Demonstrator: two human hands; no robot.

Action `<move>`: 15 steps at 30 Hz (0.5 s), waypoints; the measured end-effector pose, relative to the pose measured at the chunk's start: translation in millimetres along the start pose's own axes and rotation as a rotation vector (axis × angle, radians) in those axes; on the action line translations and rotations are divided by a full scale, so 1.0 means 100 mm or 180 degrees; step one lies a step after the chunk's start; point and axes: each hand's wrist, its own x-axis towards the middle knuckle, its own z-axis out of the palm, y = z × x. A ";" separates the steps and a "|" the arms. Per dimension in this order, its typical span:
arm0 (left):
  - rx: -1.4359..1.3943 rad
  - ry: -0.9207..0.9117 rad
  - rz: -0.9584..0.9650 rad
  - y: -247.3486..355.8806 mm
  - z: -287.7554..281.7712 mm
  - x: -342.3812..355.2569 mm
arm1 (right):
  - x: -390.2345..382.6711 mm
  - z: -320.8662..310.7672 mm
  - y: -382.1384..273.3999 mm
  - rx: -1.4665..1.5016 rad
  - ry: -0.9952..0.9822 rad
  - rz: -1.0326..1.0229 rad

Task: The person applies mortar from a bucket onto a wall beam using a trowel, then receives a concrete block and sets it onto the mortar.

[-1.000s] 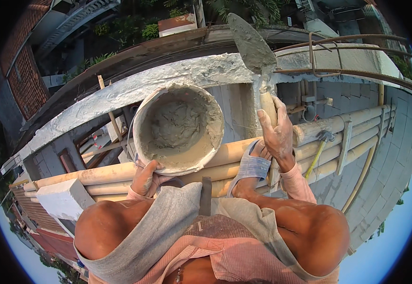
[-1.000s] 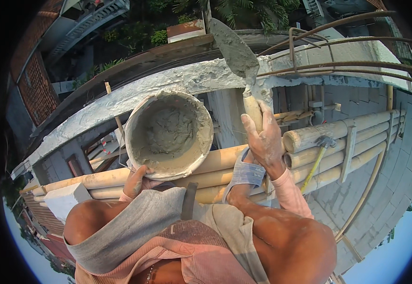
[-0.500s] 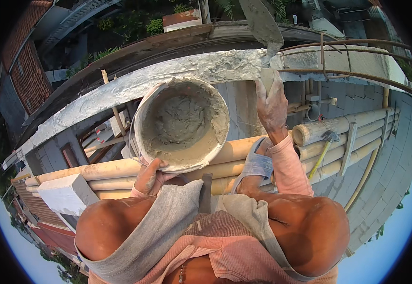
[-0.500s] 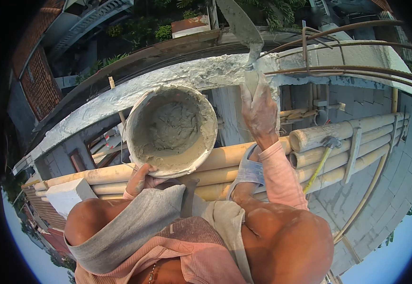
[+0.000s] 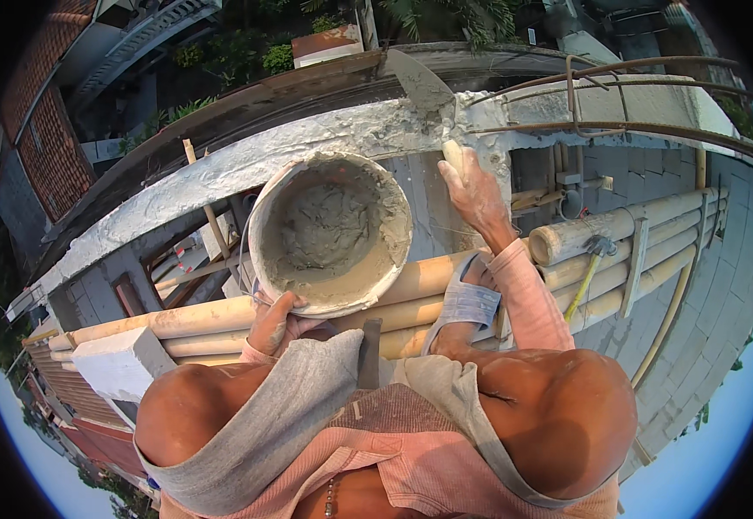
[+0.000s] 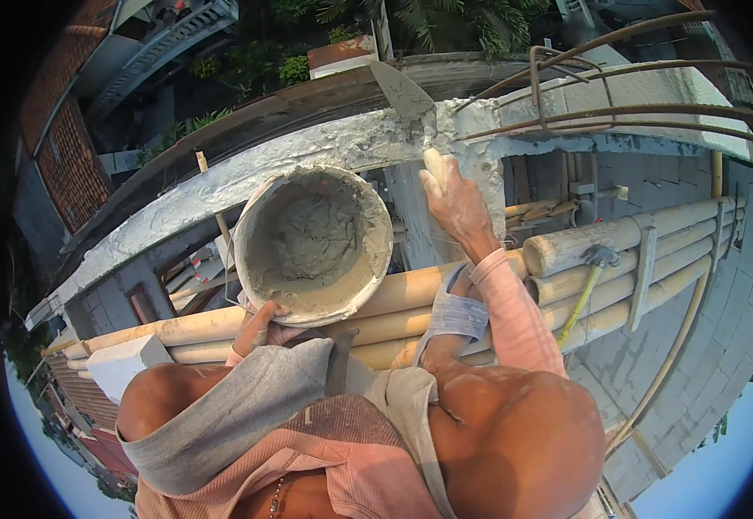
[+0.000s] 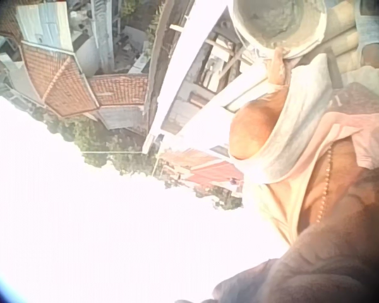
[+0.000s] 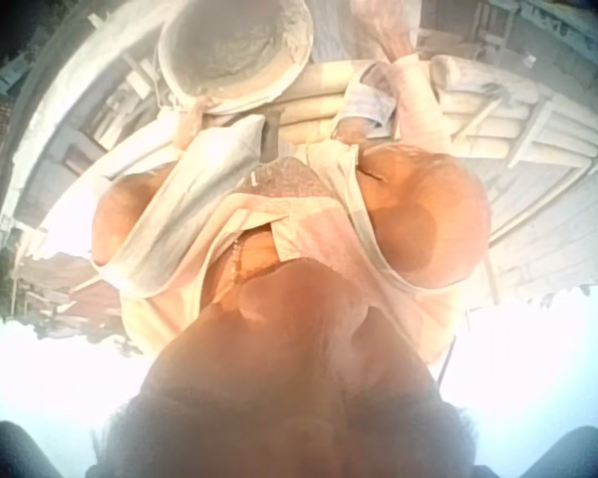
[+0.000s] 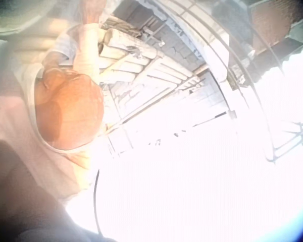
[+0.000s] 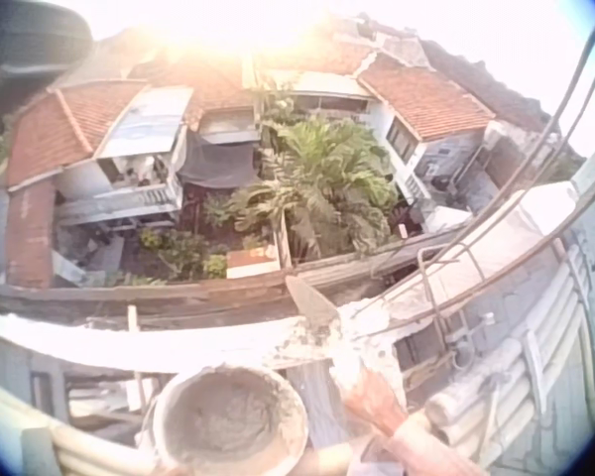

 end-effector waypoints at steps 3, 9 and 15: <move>-0.0064 0.0058 0.0089 -0.01 -0.01 -0.02 | -0.04 -0.23 -0.26 0.0455 0.0728 -0.0517; -0.0180 0.0037 0.0061 0.01 0.06 0.01 | -0.04 0.13 -0.01 -0.0093 -0.0159 0.0166; -0.0150 0.0066 0.0100 -0.01 0.02 -0.02 | -0.04 -0.02 -0.31 0.0255 0.1712 -0.0969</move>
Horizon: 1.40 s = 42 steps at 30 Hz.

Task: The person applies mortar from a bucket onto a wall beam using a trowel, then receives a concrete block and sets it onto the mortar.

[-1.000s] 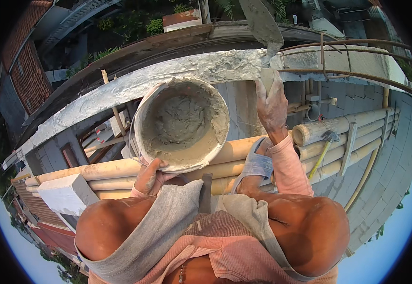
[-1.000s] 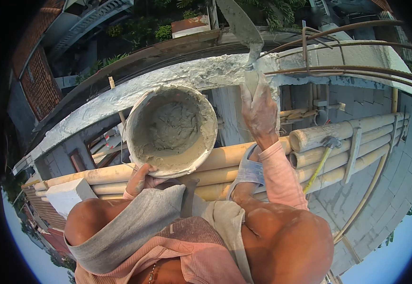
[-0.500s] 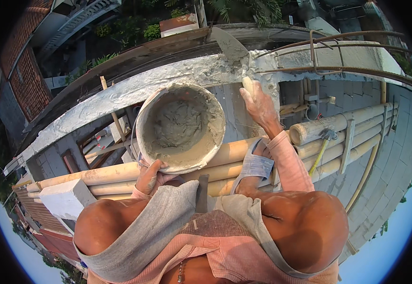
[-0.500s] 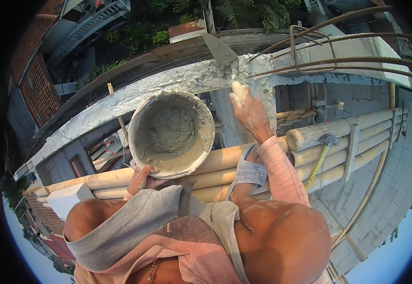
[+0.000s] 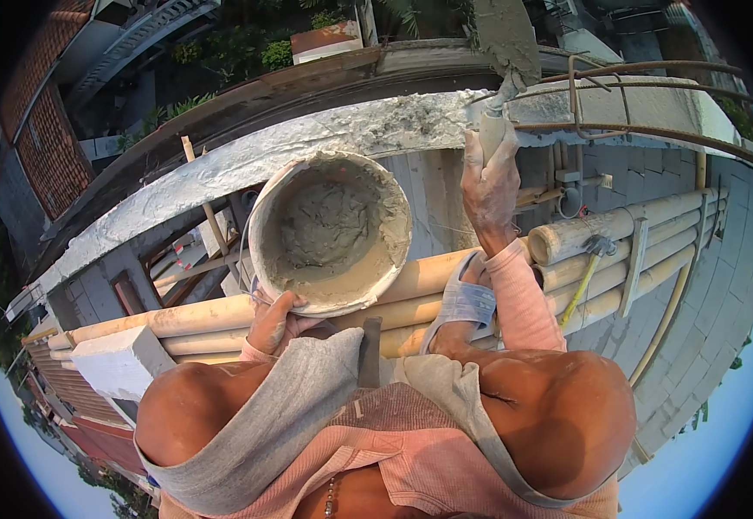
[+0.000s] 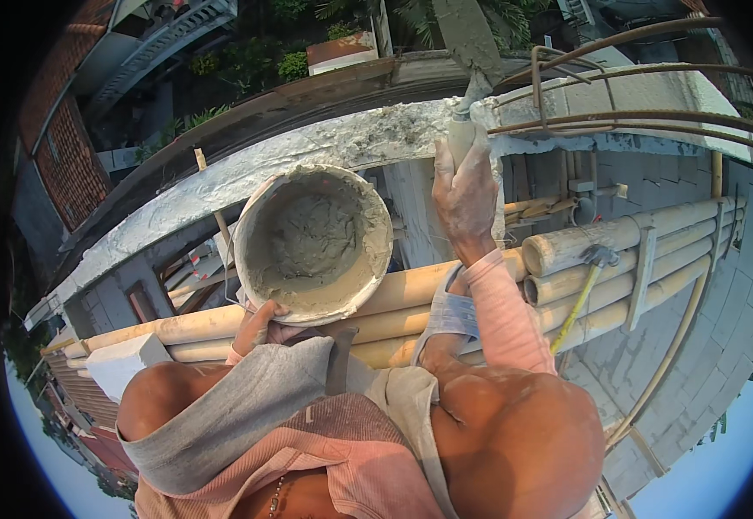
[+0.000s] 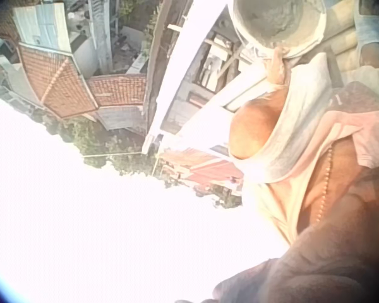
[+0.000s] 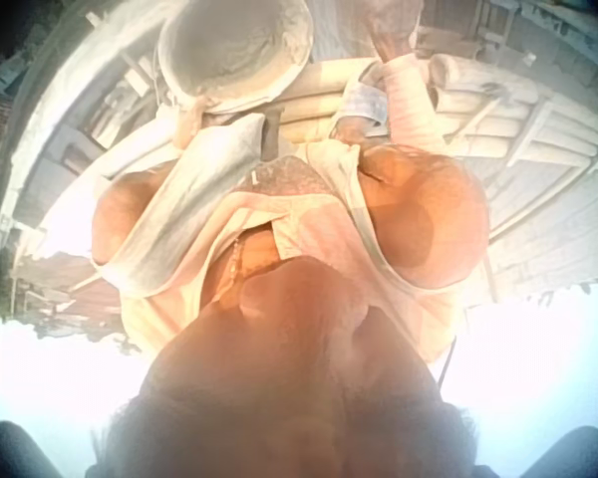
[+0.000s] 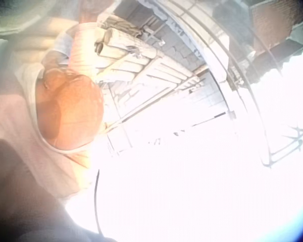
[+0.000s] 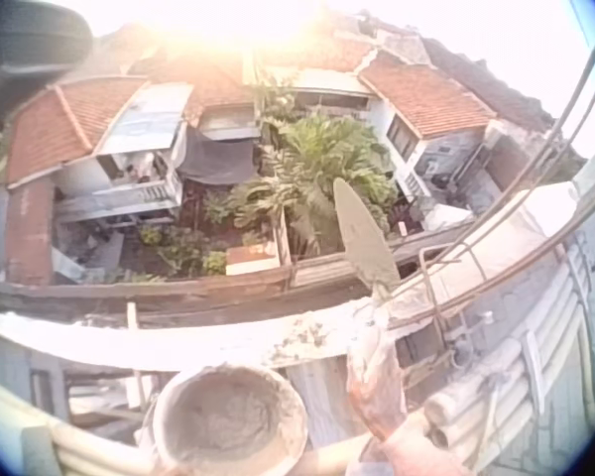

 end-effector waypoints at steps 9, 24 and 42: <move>0.0085 0.0053 0.0171 -0.01 0.01 0.01 | 0.01 0.01 0.04 -0.0023 0.0115 0.0295; 0.0276 0.0071 0.0169 -0.04 -0.03 0.01 | -0.13 -0.01 0.25 0.0392 -0.0551 0.0270; 0.2145 0.0979 -0.0600 0.05 -0.20 -0.31 | -0.22 0.25 0.39 0.0661 -0.2045 0.1100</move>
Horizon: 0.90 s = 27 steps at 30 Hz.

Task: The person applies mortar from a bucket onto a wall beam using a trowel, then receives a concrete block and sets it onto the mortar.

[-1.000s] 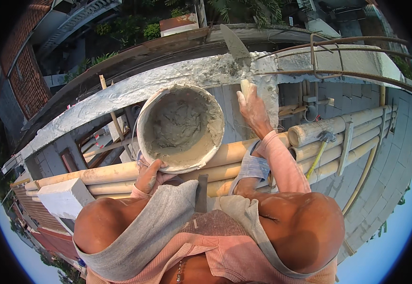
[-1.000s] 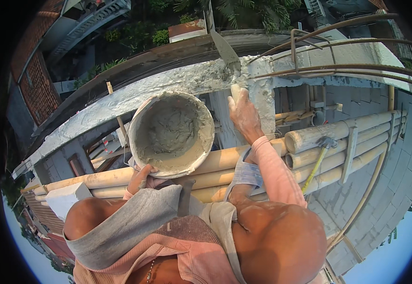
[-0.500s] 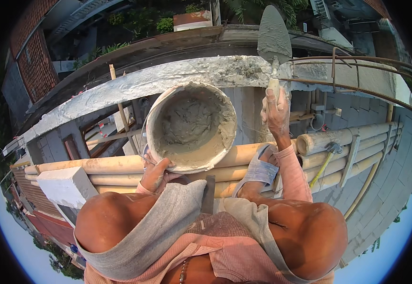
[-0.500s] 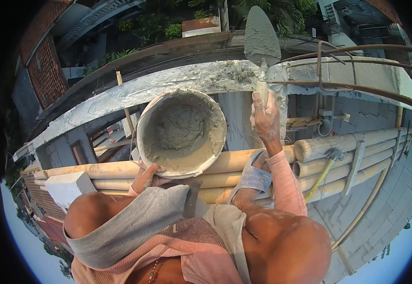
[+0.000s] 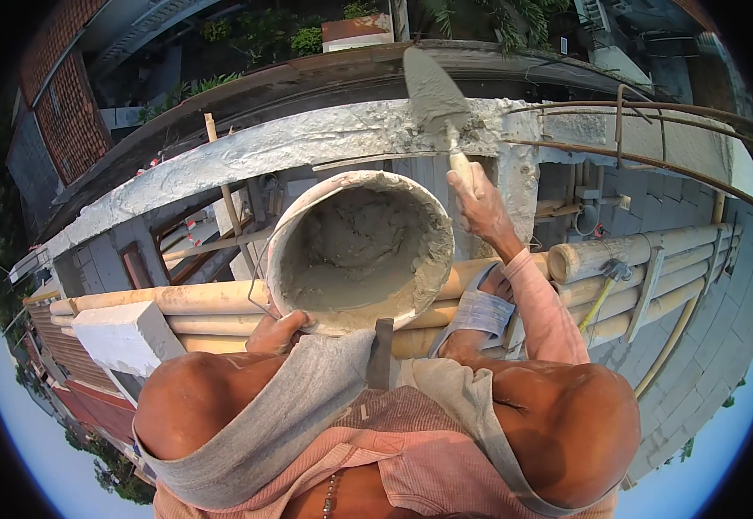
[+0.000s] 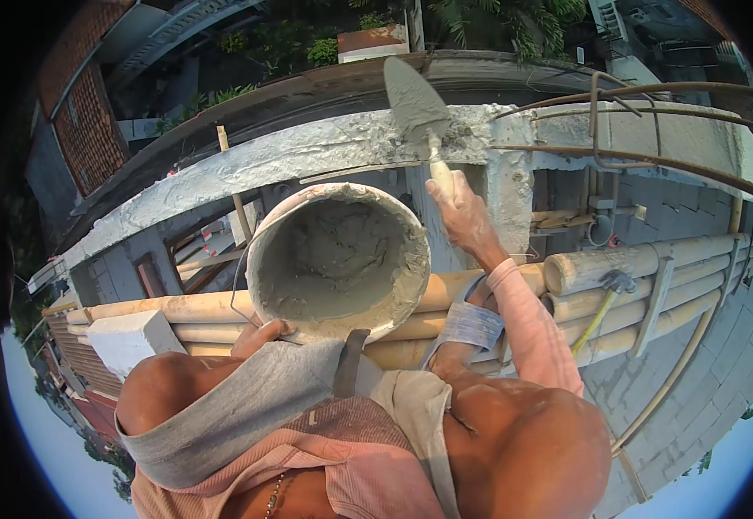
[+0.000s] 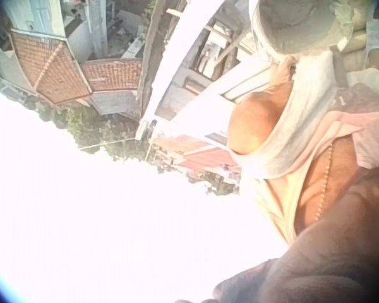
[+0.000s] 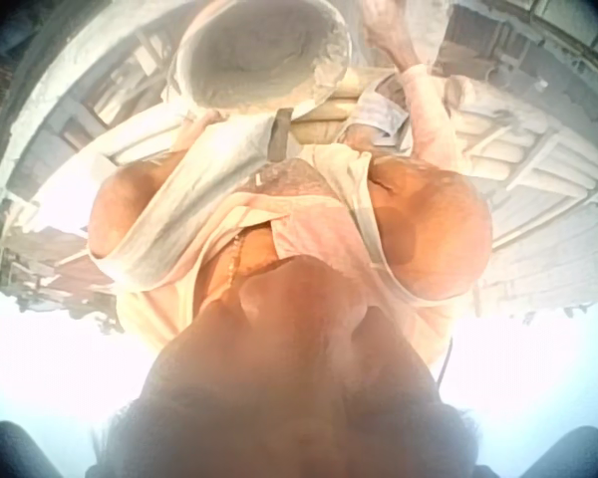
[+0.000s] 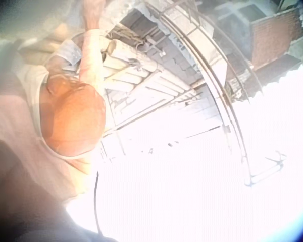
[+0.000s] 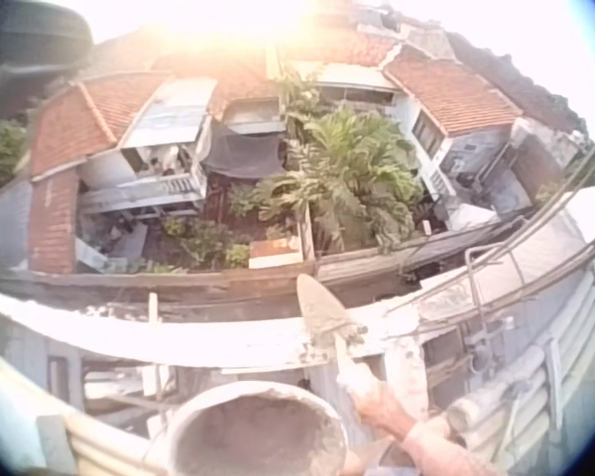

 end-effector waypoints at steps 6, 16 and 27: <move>-0.0322 -0.0057 -0.0089 0.00 -0.03 -0.05 | -0.11 -0.23 -0.18 0.0262 -0.0360 -0.0314; -0.0670 0.0116 -0.0125 0.14 0.06 -0.15 | -0.10 -0.35 -0.07 -0.0359 -0.0835 -0.0167; -0.1161 -0.0256 0.0279 0.15 0.11 -0.01 | -0.67 -0.73 -0.38 -0.0896 -0.0198 -0.0204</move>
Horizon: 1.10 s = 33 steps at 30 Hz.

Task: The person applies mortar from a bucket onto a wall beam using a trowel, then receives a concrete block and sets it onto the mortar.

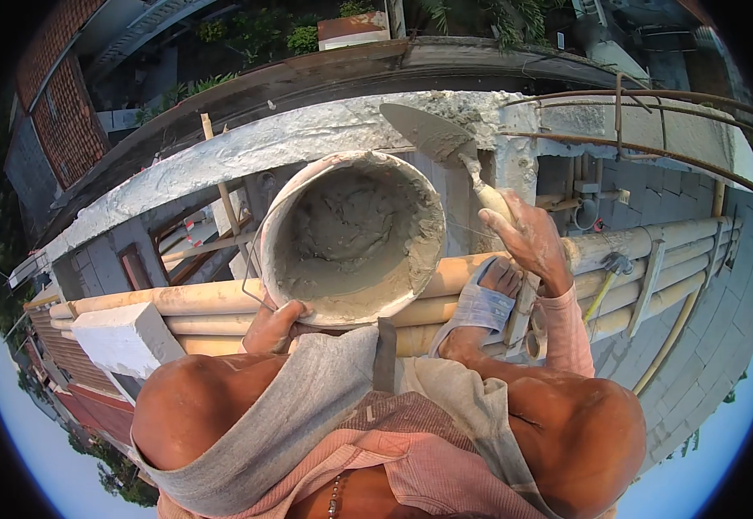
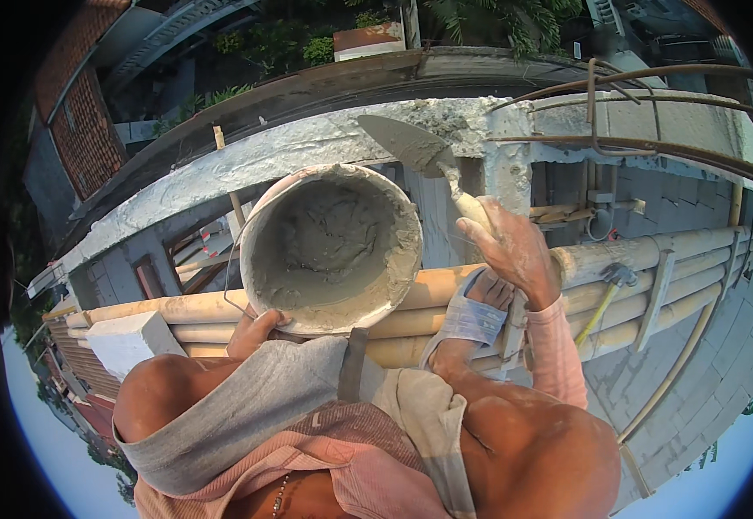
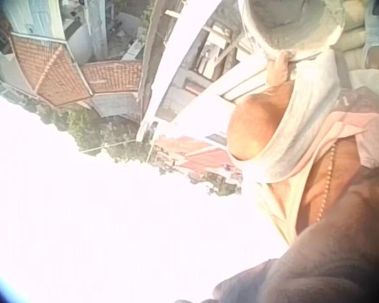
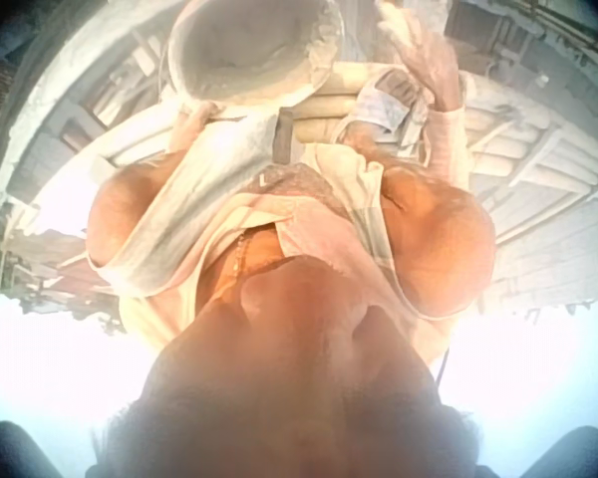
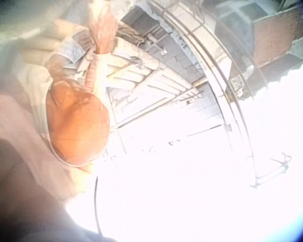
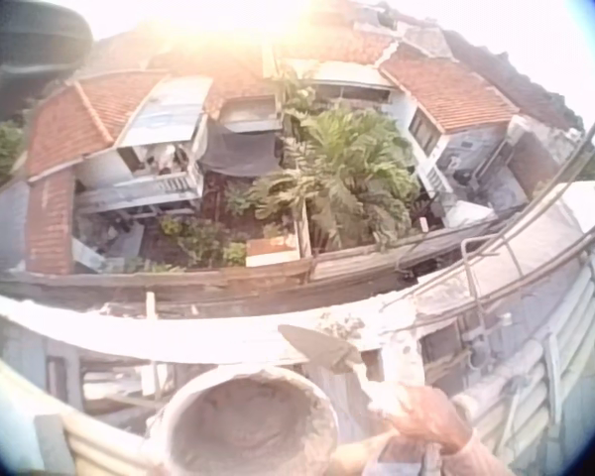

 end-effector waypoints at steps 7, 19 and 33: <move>0.0952 -0.0161 0.0875 0.15 0.04 0.16 | -0.68 -1.04 -0.36 0.0172 -0.0682 -0.0190; 0.1204 -0.0232 0.1586 0.29 0.18 0.25 | -0.35 -0.01 -0.78 -0.2208 -0.0754 -0.1116; 0.0404 -0.0036 0.0916 0.14 0.07 0.35 | 0.16 0.00 -0.13 0.0763 -0.3068 0.0270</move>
